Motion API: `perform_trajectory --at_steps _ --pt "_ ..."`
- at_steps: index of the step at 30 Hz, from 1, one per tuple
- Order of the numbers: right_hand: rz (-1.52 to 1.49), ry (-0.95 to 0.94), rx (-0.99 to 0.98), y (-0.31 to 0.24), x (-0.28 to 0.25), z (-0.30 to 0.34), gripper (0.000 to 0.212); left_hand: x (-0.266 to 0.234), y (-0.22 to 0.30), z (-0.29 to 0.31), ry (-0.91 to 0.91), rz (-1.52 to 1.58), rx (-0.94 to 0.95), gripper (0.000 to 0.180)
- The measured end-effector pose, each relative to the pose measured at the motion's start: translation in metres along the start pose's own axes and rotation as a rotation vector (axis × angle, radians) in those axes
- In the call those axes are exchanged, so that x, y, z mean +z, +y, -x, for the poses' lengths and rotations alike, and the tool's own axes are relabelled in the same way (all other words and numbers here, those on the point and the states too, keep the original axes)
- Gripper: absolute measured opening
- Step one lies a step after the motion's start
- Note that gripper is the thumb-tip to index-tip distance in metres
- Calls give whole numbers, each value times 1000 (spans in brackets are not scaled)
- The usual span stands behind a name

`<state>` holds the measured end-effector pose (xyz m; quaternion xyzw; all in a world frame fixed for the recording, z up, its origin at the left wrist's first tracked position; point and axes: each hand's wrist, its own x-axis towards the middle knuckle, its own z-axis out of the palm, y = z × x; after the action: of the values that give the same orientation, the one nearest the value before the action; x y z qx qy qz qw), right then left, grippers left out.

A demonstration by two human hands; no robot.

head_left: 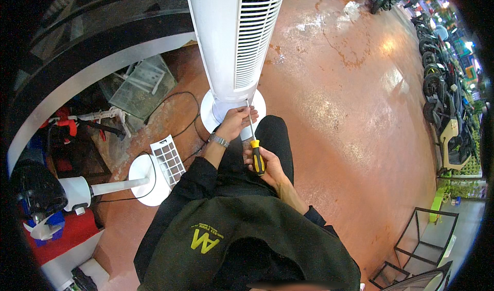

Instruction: The person uses a screwdriver to tighten screws on the base and body of a white tower fan. The person remains seated on the floor throughout the clip, manipulating the tool to secure the fan components.

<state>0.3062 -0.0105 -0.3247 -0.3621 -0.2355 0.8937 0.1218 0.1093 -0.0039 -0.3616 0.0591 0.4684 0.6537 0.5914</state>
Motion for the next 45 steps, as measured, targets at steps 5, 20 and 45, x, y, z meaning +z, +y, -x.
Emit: perform_trajectory --at_steps 5,20,45 --pt "1079 340 -481 9 -2 1 49 -6 -13 -13 99 -74 46 28" --pt "972 302 -445 8 -7 -1 30 -4 -14 -11 76 -89 22 32" --pt "1140 368 -517 10 -2 -15 24 5 -13 -2 115 -120 58 27"
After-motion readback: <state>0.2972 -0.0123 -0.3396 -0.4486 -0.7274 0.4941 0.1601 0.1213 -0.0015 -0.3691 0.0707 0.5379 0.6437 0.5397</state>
